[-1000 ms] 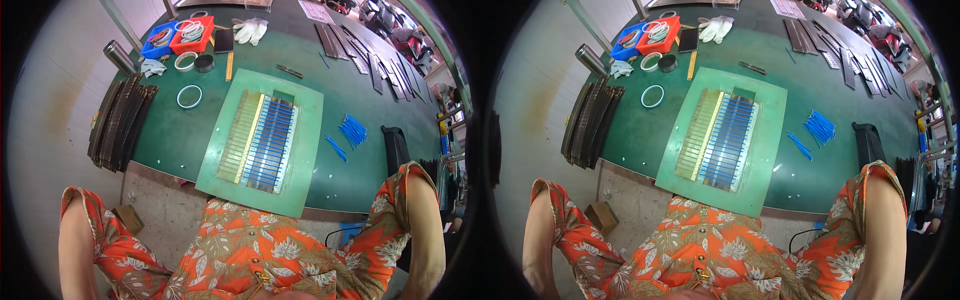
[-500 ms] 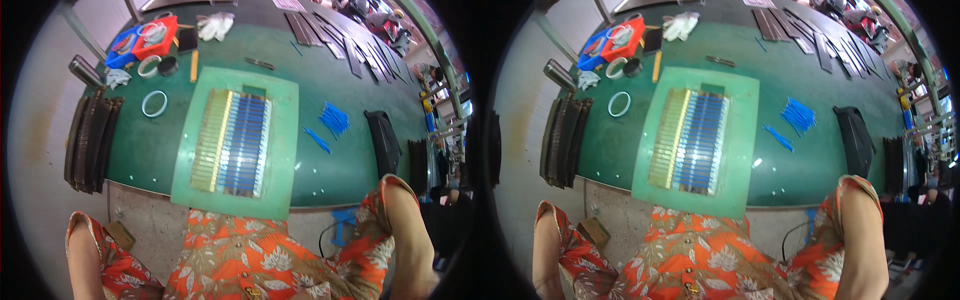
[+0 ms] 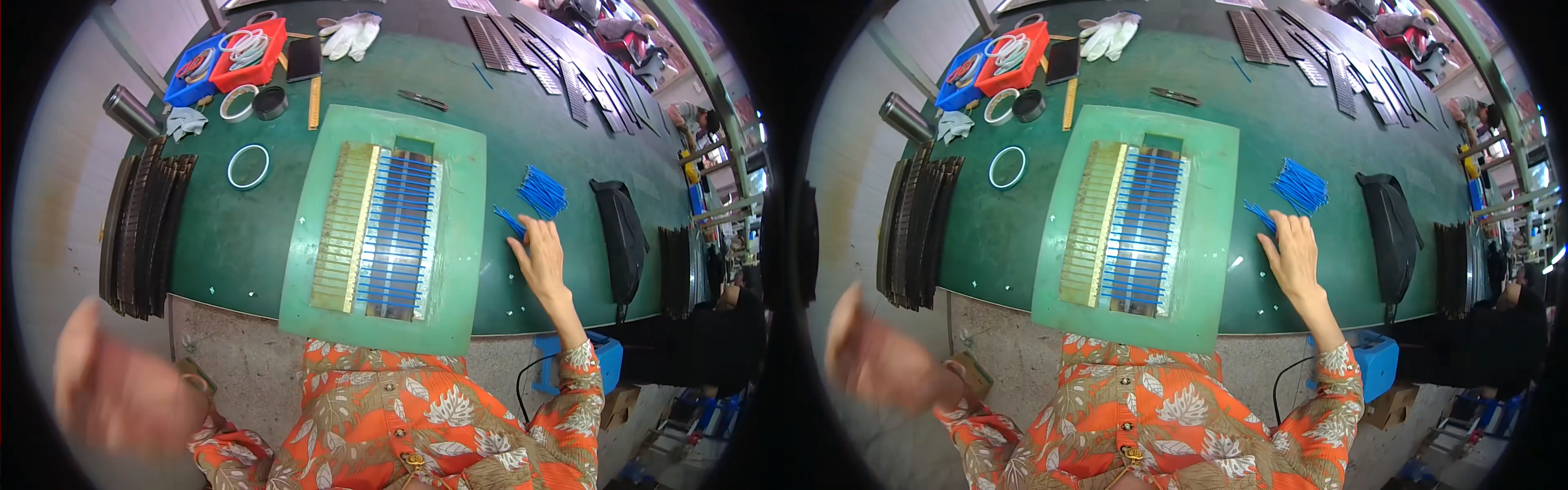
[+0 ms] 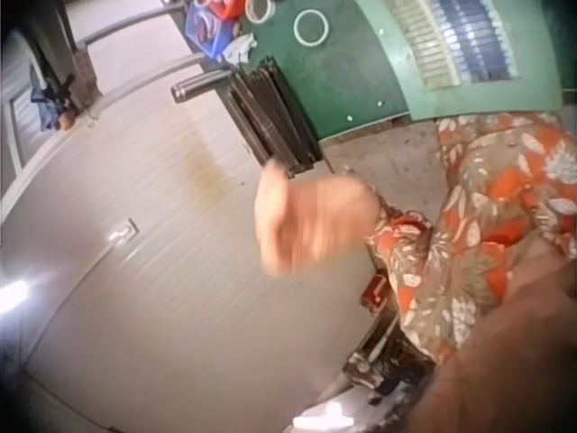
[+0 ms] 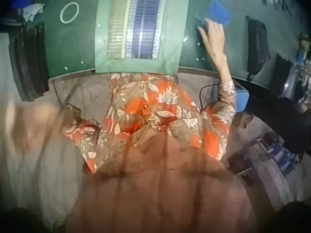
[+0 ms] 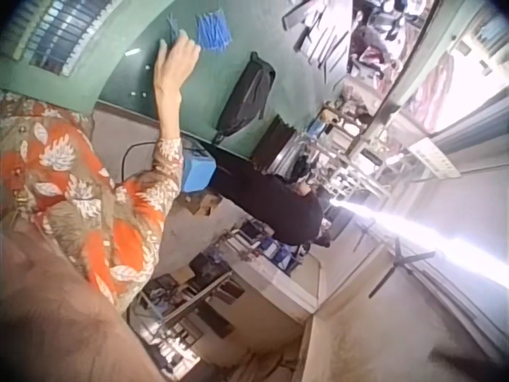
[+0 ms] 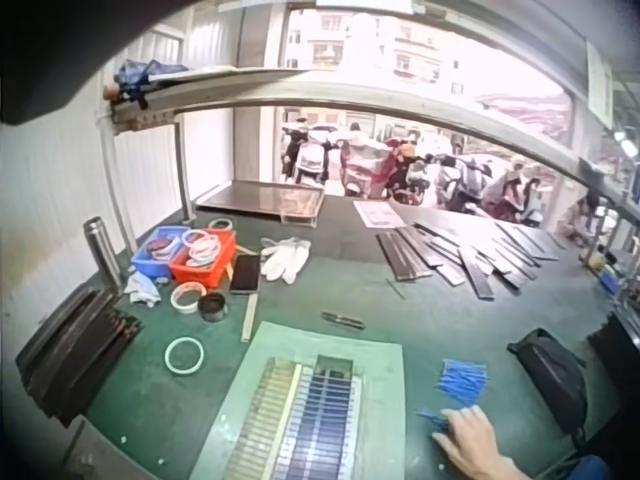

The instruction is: Assembling electronic components onto a template at a factory workbench.

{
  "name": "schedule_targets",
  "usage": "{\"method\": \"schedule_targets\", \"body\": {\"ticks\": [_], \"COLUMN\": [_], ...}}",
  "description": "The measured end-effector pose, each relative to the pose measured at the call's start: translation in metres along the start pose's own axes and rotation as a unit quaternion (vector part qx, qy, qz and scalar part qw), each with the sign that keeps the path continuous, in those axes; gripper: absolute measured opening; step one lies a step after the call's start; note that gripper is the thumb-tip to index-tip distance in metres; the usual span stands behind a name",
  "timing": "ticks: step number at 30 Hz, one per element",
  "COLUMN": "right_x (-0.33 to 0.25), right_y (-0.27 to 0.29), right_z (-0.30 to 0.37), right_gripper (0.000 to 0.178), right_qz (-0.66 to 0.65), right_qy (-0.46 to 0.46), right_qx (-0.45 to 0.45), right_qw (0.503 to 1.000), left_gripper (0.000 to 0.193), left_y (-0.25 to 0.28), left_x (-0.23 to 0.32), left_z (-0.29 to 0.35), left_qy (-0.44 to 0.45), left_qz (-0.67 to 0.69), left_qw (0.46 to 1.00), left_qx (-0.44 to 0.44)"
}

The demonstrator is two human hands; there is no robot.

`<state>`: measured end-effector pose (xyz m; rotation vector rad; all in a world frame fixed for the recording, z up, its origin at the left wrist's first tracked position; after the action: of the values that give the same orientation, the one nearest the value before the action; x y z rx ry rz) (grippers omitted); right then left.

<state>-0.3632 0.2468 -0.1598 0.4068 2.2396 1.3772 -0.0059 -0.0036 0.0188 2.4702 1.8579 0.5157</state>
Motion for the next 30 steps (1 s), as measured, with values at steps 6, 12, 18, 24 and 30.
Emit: {"method": "schedule_targets", "body": {"ticks": [6, 12, 18, 24, 30], "right_x": [0.037, 0.068, 0.009, -0.036, -0.012], "right_y": [-0.015, -0.011, -0.016, -0.077, -0.128], "right_z": [-0.002, -0.03, -0.097, -0.199, -0.232], "right_gripper": [0.01, 0.007, 0.008, 0.025, 0.029], "right_qz": [0.037, 0.065, 0.049, -0.005, 0.077], "right_qy": [0.003, 0.004, -0.007, 0.19, 0.165], "right_qx": [0.01, 0.015, -0.026, 0.011, -0.082], "right_qw": [0.999, 0.998, 0.998, 0.982, 0.98], "left_gripper": [0.038, 0.041, 0.038, 0.035, 0.03], "left_y": [-0.043, -0.035, -0.06, -0.089, -0.099], "left_x": [-0.11, -0.146, -0.174, -0.202, -0.222], "left_z": [0.101, 0.127, 0.112, 0.104, 0.098], "left_qy": [0.254, 0.241, 0.236, 0.194, 0.203], "left_qz": [-0.244, -0.269, -0.206, -0.162, -0.163], "left_qw": [0.907, 0.9, 0.907, 0.895, 0.884], "left_qx": [-0.228, -0.246, -0.282, -0.367, -0.388]}}
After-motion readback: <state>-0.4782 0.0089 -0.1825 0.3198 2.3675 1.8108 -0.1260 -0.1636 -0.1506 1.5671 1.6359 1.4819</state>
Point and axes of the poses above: each hand's wrist, its own z-axis away from the middle knuckle, its own y-axis out of the back of the hand, x = y × z, the point moved 2 cm from there along -z, towards the middle knuckle, and after that the axes turned 2 degrees about x, right-handed, at the moved point
